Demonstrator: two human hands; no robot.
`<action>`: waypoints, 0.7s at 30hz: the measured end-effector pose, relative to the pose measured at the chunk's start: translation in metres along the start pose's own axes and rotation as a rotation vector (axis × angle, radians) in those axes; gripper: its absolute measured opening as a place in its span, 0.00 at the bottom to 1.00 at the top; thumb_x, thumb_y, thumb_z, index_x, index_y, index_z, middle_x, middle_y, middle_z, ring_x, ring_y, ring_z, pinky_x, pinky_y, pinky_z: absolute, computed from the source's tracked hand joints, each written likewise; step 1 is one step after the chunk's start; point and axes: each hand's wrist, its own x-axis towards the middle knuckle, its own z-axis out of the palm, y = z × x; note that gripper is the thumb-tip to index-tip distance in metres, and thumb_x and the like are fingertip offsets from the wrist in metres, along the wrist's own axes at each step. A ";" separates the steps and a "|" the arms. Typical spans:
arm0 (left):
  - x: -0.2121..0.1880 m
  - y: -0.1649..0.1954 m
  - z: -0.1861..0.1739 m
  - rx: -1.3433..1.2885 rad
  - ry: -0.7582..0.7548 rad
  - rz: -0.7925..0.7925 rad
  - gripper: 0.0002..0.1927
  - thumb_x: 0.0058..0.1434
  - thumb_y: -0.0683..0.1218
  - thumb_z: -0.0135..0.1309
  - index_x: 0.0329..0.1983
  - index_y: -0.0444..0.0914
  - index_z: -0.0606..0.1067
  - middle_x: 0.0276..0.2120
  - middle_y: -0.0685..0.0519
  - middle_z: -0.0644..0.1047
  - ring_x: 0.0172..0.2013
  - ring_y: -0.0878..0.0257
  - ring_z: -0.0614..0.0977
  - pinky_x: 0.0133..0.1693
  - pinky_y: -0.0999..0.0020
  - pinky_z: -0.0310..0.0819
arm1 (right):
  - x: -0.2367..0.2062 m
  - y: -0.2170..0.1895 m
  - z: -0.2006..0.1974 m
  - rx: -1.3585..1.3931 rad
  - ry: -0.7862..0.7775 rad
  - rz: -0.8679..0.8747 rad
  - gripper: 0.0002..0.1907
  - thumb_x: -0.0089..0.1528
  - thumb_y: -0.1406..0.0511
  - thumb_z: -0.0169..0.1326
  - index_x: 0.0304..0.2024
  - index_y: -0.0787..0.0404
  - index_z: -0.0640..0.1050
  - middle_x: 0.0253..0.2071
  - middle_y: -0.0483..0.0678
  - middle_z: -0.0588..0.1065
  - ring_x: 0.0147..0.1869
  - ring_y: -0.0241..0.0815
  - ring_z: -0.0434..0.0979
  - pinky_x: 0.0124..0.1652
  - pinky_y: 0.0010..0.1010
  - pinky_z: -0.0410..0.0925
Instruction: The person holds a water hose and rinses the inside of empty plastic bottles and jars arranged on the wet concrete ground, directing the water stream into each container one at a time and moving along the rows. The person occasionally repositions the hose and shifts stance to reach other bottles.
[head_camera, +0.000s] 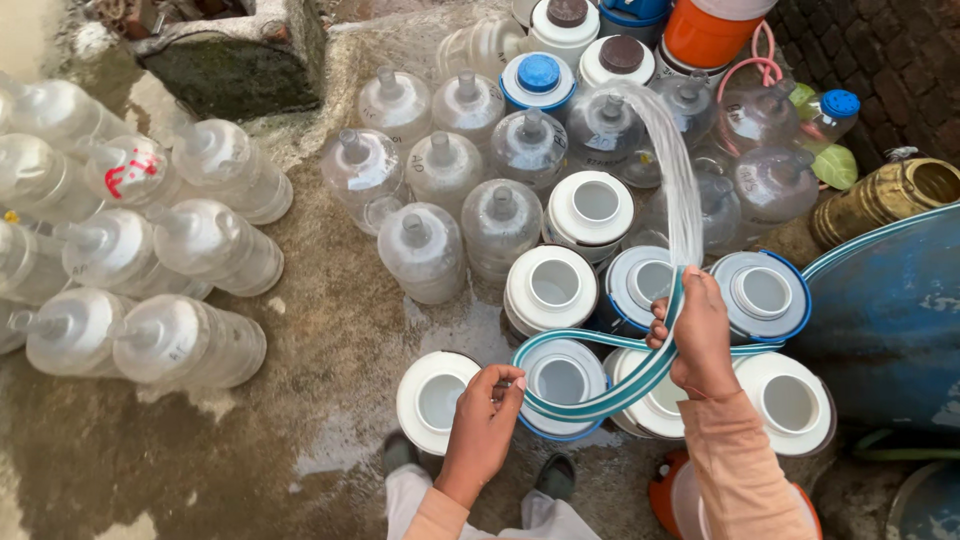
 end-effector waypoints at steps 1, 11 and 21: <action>0.006 -0.005 -0.012 -0.008 -0.002 0.017 0.11 0.65 0.47 0.54 0.44 0.35 0.77 0.38 0.50 0.82 0.37 0.62 0.83 0.37 0.68 0.78 | 0.000 0.003 0.009 -0.012 0.015 -0.009 0.12 0.72 0.52 0.39 0.48 0.51 0.64 0.24 0.46 0.65 0.19 0.35 0.59 0.20 0.29 0.58; 0.100 -0.020 -0.158 -0.003 -0.193 0.105 0.12 0.66 0.47 0.54 0.46 0.34 0.78 0.41 0.49 0.81 0.40 0.62 0.83 0.39 0.67 0.78 | -0.030 0.032 0.121 -0.064 0.248 -0.110 0.14 0.74 0.53 0.39 0.54 0.53 0.64 0.25 0.46 0.65 0.20 0.35 0.60 0.20 0.30 0.59; 0.136 -0.011 -0.216 0.057 -0.261 0.053 0.13 0.65 0.48 0.54 0.47 0.35 0.78 0.40 0.50 0.81 0.38 0.64 0.83 0.37 0.68 0.78 | -0.051 0.053 0.173 0.017 0.349 -0.079 0.13 0.73 0.53 0.40 0.53 0.52 0.63 0.24 0.46 0.64 0.19 0.36 0.60 0.19 0.30 0.58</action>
